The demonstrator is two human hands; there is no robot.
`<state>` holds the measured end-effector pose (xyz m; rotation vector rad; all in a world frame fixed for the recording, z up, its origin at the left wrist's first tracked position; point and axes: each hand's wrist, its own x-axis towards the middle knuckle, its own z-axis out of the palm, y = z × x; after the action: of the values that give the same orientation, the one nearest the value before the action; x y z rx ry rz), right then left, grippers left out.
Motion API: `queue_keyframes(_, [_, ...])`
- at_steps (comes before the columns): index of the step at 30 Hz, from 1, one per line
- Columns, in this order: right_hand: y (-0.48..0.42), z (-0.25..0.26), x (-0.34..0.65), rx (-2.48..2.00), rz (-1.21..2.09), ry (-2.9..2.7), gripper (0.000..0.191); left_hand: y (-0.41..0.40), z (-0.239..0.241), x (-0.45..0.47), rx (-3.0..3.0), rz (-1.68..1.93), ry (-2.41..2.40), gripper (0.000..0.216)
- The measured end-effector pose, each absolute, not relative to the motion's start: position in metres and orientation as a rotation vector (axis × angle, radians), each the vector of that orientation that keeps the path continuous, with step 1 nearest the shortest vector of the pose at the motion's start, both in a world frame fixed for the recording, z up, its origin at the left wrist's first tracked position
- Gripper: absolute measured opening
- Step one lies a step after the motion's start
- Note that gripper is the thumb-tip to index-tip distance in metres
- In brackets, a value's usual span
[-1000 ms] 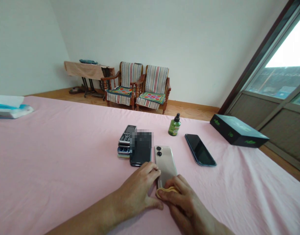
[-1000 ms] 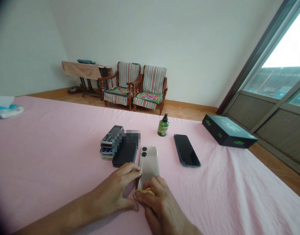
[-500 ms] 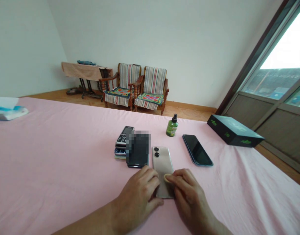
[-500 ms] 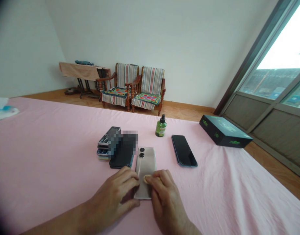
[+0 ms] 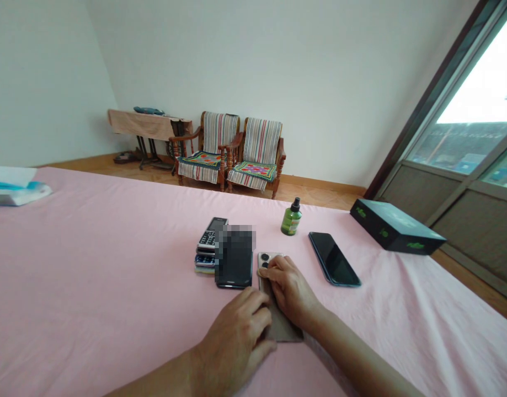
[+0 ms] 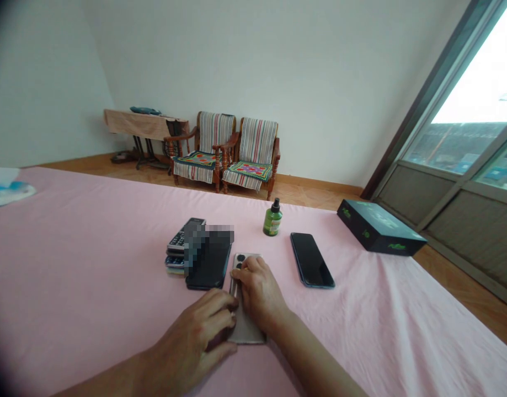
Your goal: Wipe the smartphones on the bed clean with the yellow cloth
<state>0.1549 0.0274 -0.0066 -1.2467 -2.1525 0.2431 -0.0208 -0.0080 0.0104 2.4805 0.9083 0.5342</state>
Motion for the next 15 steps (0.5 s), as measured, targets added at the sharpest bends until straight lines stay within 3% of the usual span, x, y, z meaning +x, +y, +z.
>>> queue_keyframes(5, [0.029, -0.014, 0.151, -1.25, 0.206, -2.104, 0.036, -0.007, 0.01, -0.02, 2.357, 0.584, 0.901, 0.029])
queue_keyframes(10, [0.029, -0.017, 0.162, -1.528, 0.079, -1.961, 0.025, -0.006, 0.01, -0.02, 2.363, 0.568, 0.907, 0.027])
queue_keyframes(15, [0.039, -0.015, 0.169, -1.625, 0.019, -1.916, 0.035, -0.005, 0.009, -0.02, 2.411, 0.559, 0.857, 0.037])
